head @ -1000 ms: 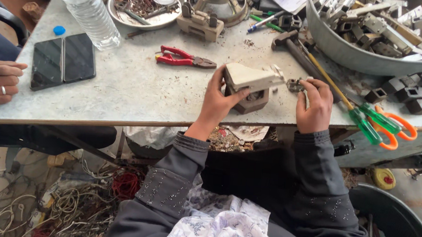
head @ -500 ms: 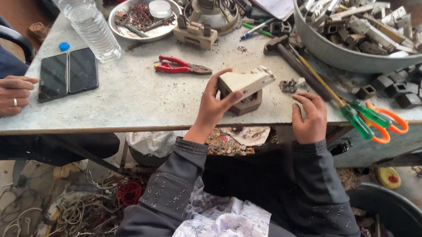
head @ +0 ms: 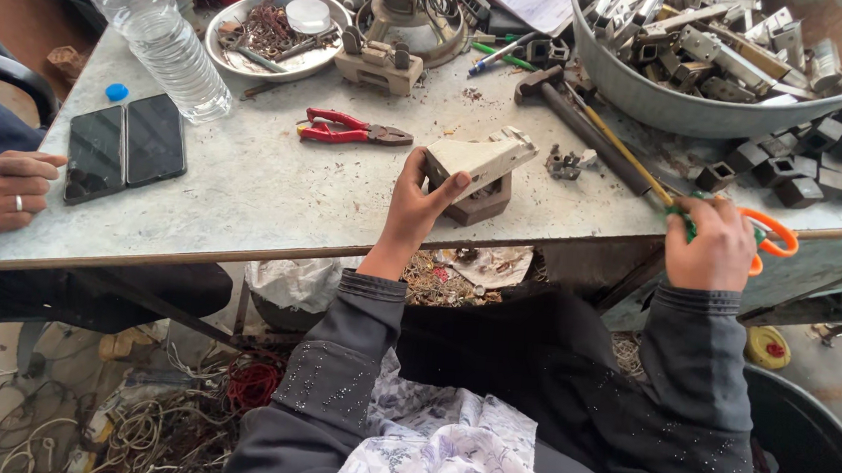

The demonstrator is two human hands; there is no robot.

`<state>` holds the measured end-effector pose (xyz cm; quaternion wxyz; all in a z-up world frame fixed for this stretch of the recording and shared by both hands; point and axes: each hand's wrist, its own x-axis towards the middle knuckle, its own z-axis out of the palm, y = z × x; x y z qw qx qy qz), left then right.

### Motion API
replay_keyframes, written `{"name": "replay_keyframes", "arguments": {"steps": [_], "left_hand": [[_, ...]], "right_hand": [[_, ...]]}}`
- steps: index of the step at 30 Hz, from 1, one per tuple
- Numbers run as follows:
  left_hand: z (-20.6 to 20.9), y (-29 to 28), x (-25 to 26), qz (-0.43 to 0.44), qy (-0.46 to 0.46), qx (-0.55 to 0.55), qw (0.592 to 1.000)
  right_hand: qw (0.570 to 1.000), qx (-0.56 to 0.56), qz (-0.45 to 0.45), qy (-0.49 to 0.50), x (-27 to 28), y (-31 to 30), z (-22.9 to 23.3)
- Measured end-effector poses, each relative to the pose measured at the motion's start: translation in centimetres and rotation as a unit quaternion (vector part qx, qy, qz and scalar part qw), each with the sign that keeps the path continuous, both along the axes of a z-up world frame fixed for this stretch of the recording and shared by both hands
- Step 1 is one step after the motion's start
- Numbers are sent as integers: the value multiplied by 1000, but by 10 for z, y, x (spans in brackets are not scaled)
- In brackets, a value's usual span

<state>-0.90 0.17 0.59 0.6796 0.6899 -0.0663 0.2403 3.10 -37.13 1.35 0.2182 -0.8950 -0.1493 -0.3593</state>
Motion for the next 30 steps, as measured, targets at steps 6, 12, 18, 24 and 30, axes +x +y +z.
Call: {"name": "replay_keyframes", "arguments": {"steps": [6,12,18,24,30], "left_hand": [[-7,1,3,11,10,-14,1000],[-15,1,9,14,18,-44,999],[-17,3,10,0,-8,-84,996],[-12,0,7,10,-18,-142,990],[-7,1,0,7,27,-212,977]], "right_hand": [[994,-54,-94,-1,-1,-5,-19],[990,-103,-97,-10,5,-22,-31],[991,-70,-74,-81,-8,-26,-24],[998,28,34,-49,-40,-26,16],[865,400,265,145,-71,-16,53]]}}
